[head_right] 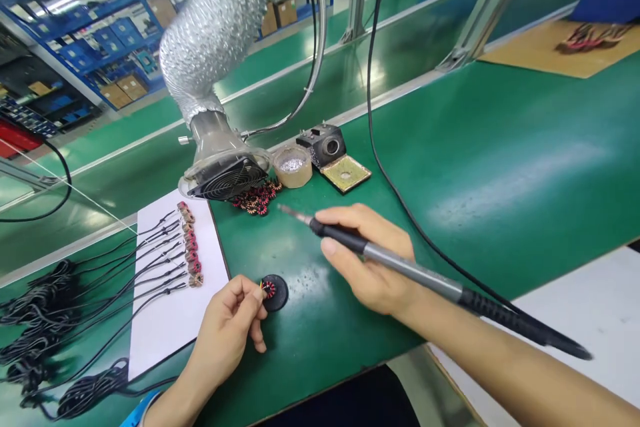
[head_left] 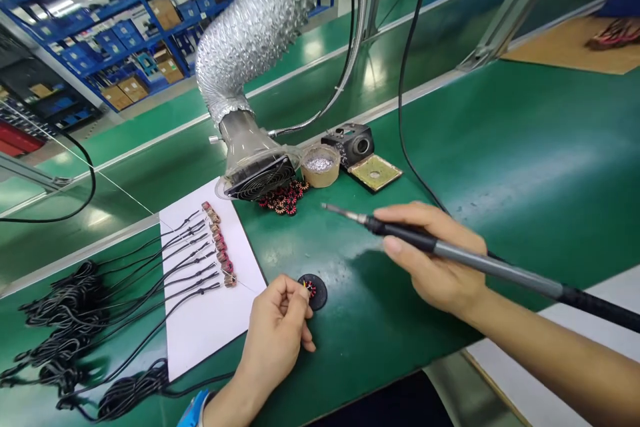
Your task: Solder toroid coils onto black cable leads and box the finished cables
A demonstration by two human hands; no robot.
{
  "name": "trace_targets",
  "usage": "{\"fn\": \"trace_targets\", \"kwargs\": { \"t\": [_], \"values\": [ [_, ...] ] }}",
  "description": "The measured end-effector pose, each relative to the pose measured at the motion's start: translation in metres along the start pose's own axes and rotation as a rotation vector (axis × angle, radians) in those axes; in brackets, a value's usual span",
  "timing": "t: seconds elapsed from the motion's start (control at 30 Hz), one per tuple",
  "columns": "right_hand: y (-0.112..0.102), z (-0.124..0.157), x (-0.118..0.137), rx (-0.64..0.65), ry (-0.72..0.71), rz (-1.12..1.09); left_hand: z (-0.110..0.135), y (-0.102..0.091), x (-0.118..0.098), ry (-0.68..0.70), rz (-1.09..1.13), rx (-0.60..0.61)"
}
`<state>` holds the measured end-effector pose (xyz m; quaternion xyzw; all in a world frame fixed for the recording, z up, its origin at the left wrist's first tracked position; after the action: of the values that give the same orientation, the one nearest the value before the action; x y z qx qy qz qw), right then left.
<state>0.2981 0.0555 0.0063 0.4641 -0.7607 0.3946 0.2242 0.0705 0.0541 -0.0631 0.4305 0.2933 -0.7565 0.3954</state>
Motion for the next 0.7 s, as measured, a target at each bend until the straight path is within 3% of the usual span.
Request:
{"fn": "trace_targets", "kwargs": {
  "t": [0.1, 0.27, 0.43, 0.5, 0.7],
  "values": [
    [-0.009, -0.023, -0.019, -0.131, -0.077, 0.168, 0.0, 0.0, 0.001, -0.001, -0.02, 0.022],
    [-0.004, -0.044, -0.058, 0.041, -0.053, 0.29, 0.002, 0.001, 0.003, -0.016, -0.05, 0.055],
    [-0.048, -0.041, -0.076, -0.205, 0.095, 0.391, 0.005, 0.002, 0.0, -0.011, -0.158, 0.089],
    [-0.054, -0.046, -0.087, -0.212, 0.169, 0.415, 0.006, 0.0, -0.005, 0.024, -0.245, 0.077],
    [-0.029, -0.079, -0.123, -0.037, 0.291, 0.447, 0.012, -0.013, -0.019, 0.098, -0.496, -0.02]
  ]
}}
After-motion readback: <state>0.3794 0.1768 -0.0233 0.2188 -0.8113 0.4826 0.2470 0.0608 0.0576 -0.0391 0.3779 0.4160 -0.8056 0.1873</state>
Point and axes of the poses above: each hand's wrist, its own z-axis away from the middle knuckle, its own y-axis out of the palm, x = y × z, the point moved 7 cm from there along -z, towards the middle knuckle, and after that the axes turned 13 degrees about x, right-handed, at the moved point
